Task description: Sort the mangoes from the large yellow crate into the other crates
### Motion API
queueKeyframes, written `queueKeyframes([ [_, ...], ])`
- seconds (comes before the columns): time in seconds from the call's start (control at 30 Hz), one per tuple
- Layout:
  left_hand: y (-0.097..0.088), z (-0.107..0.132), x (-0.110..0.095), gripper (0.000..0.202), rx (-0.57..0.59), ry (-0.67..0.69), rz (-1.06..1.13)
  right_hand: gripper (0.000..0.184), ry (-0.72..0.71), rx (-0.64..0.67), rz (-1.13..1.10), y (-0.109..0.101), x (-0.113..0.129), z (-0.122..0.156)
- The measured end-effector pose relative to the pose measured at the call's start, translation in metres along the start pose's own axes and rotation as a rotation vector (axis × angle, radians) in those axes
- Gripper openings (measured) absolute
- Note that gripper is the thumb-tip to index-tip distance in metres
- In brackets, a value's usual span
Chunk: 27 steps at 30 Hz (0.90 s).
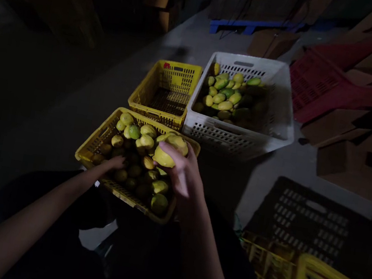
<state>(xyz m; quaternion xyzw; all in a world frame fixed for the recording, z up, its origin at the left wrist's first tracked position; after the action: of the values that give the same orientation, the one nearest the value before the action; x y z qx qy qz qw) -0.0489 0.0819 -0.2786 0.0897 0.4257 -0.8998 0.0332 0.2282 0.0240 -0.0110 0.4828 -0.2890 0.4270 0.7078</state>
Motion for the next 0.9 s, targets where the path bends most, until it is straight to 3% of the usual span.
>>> queueKeyframes([
  [0.23, 0.003, -0.002, 0.000, 0.047, -0.008, -0.038, 0.006, 0.034, 0.040, -0.025, -0.033, 0.008, -0.006, -0.004],
  [0.37, -0.008, 0.001, 0.008, 0.039, -0.068, -0.034, 0.087, 0.032, 0.078, -0.020, -0.039, 0.015, -0.009, -0.006],
  [0.5, -0.032, 0.010, 0.025, 0.033, -0.270, -0.101, 0.170, 0.030, 0.093, 0.005, -0.028, 0.019, -0.013, -0.009],
  [0.6, -0.058, 0.015, 0.041, 0.040, -0.469, -0.183, 0.224, 0.030, 0.071, 0.040, -0.004, 0.019, -0.017, -0.012],
  [0.67, -0.072, 0.013, 0.046, 0.052, -0.529, -0.190, 0.272, 0.030, 0.083, 0.015, 0.011, 0.016, -0.024, -0.016],
  [0.77, -0.081, 0.003, 0.048, 0.076, -0.499, -0.137, 0.381, 0.027, 0.133, -0.007, 0.026, 0.012, -0.036, -0.022],
  [0.9, -0.083, -0.010, 0.053, 0.080, -0.447, -0.094, 0.579, 0.030, 0.163, -0.044, 0.067, 0.006, -0.041, -0.027],
])
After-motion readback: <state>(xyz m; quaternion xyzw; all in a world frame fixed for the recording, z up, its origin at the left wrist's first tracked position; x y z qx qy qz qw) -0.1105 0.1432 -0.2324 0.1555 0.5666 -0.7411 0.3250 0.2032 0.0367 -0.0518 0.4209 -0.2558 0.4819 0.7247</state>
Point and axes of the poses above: each hand's wrist, its own z-axis away from the middle knuckle, its own y-axis out of the palm, x = y × z, the point moved 7 cm from there along -z, towards the middle knuckle, and after that the axes turned 6 degrees about z, right-handed, at the moved point
